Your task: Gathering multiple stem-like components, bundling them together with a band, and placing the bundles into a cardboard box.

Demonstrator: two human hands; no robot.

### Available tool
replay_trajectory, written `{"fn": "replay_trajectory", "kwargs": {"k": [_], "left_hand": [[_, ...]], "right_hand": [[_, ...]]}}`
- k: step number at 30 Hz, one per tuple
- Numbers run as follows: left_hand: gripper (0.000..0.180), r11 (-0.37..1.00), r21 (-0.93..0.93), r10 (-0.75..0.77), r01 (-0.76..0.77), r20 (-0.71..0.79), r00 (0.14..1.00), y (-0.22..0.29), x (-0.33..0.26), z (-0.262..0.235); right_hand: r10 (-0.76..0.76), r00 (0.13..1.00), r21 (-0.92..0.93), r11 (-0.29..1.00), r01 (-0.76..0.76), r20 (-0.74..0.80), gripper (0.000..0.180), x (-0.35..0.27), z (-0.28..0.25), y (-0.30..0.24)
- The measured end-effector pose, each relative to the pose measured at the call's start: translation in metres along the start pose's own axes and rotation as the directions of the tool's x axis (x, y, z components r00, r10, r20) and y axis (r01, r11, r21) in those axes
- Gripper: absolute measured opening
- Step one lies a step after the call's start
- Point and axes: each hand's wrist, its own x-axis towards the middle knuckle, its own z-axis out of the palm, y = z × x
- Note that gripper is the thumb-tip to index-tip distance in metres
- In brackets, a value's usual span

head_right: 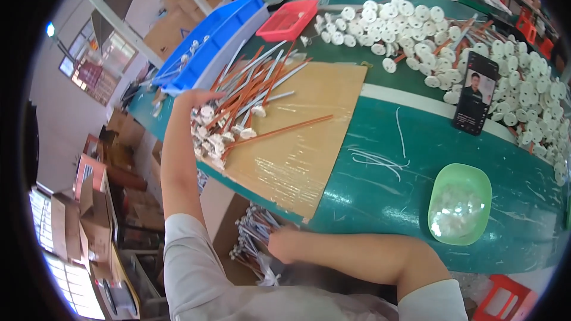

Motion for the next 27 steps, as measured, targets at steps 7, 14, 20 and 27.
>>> {"fn": "replay_trajectory", "kwargs": {"k": [7,14,20,27], "left_hand": [[0.086,0.940,0.291,0.229,-0.177,-0.155,0.961,0.026,-0.019,0.004],[0.060,0.924,0.300,0.324,-0.238,-0.283,0.903,0.037,-0.007,0.009],[0.058,0.987,0.118,0.149,-0.111,-0.395,0.907,0.014,0.005,0.024],[0.054,0.971,0.180,0.214,-0.156,-0.370,0.904,0.022,0.011,0.023]], "right_hand": [[0.023,0.993,-0.096,0.995,-0.012,0.116,0.028,-0.002,-0.007,-0.007],[0.018,0.996,-0.072,0.997,-0.012,0.084,0.024,-0.005,-0.002,-0.006],[0.015,0.996,-0.082,0.997,-0.008,0.084,0.024,-0.008,-0.010,-0.007],[0.046,0.996,-0.071,0.997,-0.041,0.075,0.026,-0.012,-0.012,-0.004]]}}
